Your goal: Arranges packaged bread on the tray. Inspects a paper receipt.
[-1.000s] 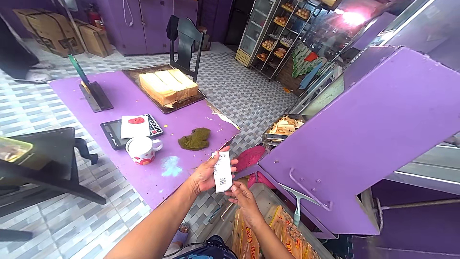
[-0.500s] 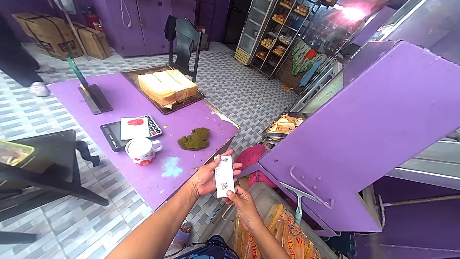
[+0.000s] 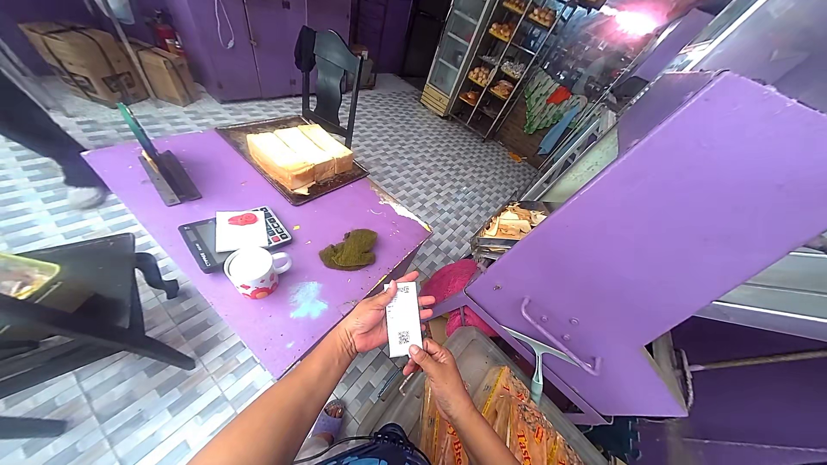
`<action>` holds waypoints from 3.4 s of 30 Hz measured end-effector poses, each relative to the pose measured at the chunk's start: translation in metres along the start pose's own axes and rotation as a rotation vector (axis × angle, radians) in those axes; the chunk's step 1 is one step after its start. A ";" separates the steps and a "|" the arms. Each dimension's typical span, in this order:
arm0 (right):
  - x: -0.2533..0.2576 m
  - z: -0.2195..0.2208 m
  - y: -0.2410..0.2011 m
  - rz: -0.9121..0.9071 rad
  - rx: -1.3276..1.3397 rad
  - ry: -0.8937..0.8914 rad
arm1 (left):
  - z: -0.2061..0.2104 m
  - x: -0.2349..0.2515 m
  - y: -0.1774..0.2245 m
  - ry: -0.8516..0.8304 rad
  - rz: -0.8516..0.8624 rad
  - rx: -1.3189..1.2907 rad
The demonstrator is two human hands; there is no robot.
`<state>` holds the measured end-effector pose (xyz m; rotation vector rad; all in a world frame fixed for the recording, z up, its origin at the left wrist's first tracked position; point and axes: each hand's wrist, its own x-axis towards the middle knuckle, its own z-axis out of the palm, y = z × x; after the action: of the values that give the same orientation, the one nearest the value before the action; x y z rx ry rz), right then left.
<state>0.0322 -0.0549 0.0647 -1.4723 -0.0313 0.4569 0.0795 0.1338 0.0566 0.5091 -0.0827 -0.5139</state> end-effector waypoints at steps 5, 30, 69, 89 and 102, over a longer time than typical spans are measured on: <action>0.000 -0.001 0.001 0.007 0.026 -0.012 | 0.002 0.000 0.000 0.037 -0.011 -0.002; -0.004 0.006 0.008 0.120 0.031 -0.028 | 0.002 -0.008 -0.002 0.059 -0.026 -0.022; -0.014 0.011 0.014 0.030 0.011 0.009 | 0.000 -0.010 -0.006 0.074 -0.047 -0.048; -0.015 0.013 0.017 0.073 0.028 0.003 | 0.009 -0.013 -0.006 0.205 -0.086 0.027; -0.015 0.012 0.017 0.097 0.048 -0.025 | 0.012 -0.014 -0.003 0.235 -0.090 0.027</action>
<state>0.0104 -0.0473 0.0531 -1.4247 0.0312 0.5516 0.0634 0.1334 0.0663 0.5986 0.1591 -0.5378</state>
